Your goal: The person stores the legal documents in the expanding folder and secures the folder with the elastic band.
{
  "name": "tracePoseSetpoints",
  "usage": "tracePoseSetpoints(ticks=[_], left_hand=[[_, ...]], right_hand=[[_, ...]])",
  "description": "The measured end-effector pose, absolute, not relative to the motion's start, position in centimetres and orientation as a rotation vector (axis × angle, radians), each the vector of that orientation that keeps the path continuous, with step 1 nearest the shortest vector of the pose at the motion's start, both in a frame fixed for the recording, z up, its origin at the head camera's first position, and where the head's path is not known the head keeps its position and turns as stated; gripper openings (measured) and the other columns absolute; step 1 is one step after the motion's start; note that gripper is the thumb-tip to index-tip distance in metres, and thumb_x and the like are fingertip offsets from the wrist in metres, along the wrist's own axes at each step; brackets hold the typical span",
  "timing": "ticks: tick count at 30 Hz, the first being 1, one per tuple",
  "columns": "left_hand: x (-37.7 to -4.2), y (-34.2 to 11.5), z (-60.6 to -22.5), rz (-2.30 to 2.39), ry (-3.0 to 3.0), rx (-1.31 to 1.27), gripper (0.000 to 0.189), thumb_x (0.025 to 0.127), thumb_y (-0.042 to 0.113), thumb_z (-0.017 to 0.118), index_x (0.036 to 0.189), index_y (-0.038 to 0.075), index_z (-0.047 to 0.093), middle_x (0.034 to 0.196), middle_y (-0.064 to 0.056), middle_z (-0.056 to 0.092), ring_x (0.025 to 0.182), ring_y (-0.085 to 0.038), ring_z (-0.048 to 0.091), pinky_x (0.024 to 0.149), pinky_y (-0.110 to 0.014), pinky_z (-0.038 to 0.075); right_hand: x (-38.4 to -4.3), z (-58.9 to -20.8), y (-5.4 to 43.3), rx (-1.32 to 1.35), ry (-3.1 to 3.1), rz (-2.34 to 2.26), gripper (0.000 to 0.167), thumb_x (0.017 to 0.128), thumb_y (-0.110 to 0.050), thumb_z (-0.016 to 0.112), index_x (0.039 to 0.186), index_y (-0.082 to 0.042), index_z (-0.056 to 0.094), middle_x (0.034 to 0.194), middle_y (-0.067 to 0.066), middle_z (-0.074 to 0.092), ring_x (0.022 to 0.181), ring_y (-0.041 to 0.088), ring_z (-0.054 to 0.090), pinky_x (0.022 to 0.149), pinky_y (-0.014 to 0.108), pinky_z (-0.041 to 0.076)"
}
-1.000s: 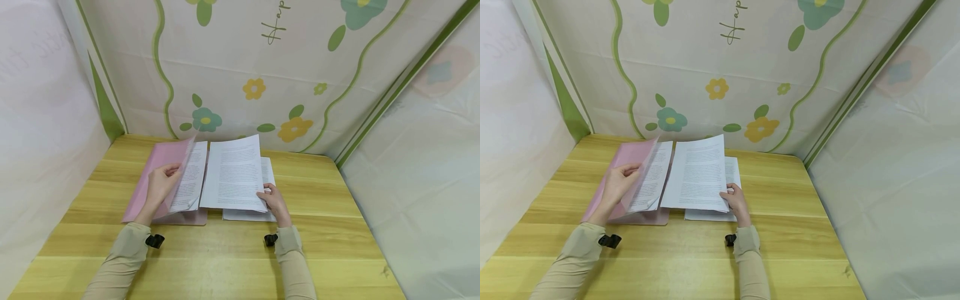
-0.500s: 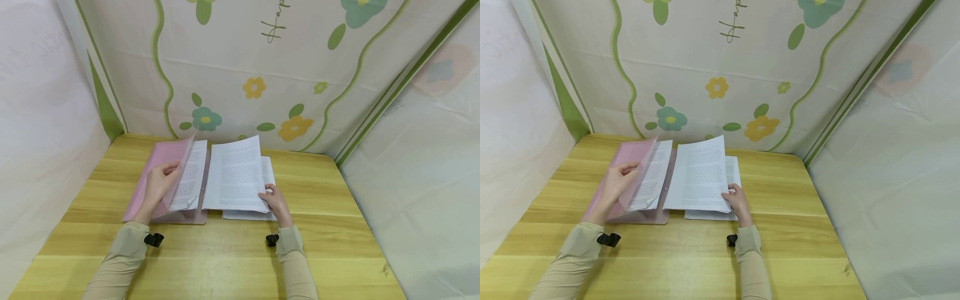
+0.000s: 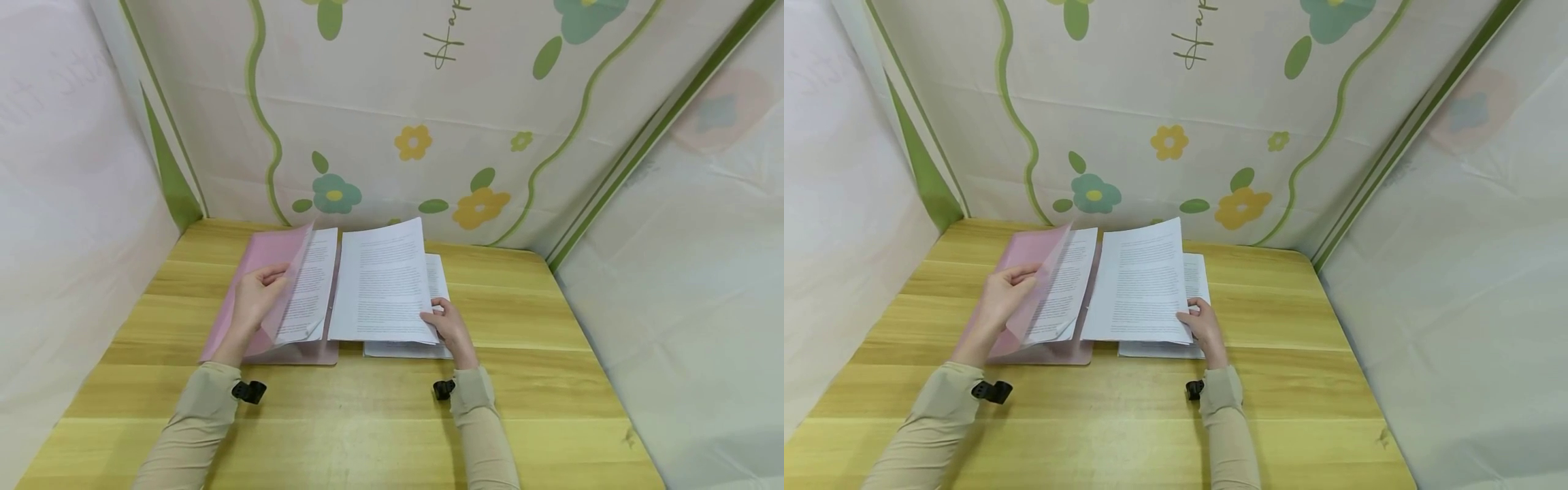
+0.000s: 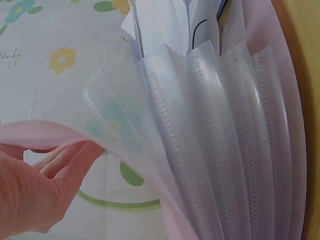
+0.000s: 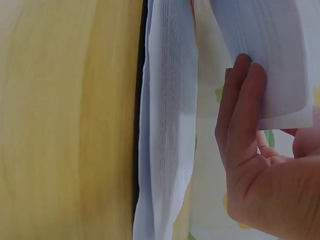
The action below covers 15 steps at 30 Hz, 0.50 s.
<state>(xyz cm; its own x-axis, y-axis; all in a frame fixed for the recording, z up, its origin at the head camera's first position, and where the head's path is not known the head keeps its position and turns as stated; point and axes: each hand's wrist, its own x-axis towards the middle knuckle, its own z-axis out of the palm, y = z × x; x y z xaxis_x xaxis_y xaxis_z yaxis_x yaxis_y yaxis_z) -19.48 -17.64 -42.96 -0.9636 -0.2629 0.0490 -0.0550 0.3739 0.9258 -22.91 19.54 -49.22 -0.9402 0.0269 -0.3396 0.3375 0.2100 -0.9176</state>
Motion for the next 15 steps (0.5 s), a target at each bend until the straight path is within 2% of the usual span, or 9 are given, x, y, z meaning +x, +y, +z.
tracePoseSetpoints(ticks=[6, 15], left_hand=[[-19.5, -17.7, -43.0, -1.664, -2.423, 0.288, 0.035, 0.090, 0.011, 0.058, 0.123, 0.003, 0.069, 0.113, -0.022, 0.072, 0.073, 0.020, 0.054, 0.067, -0.004, 0.044], [-19.4, -17.6, -42.9, -1.662, -2.422, 0.289, 0.035, 0.090, 0.012, 0.059, 0.123, 0.004, 0.070, 0.113, -0.022, 0.072, 0.074, 0.020, 0.054, 0.066, -0.005, 0.044]], right_hand=[[-23.0, -49.3, 19.2, 0.311, 2.231, -1.790, 0.027, 0.092, -0.005, 0.064, 0.116, -0.004, 0.053, 0.073, -0.003, 0.068, 0.050, 0.006, 0.055, 0.047, 0.022, 0.040], [-22.9, -48.7, 18.2, 0.277, 2.219, -1.806, 0.026, 0.091, -0.004, 0.064, 0.116, -0.004, 0.054, 0.072, -0.003, 0.067, 0.052, 0.007, 0.055, 0.050, 0.022, 0.042]])
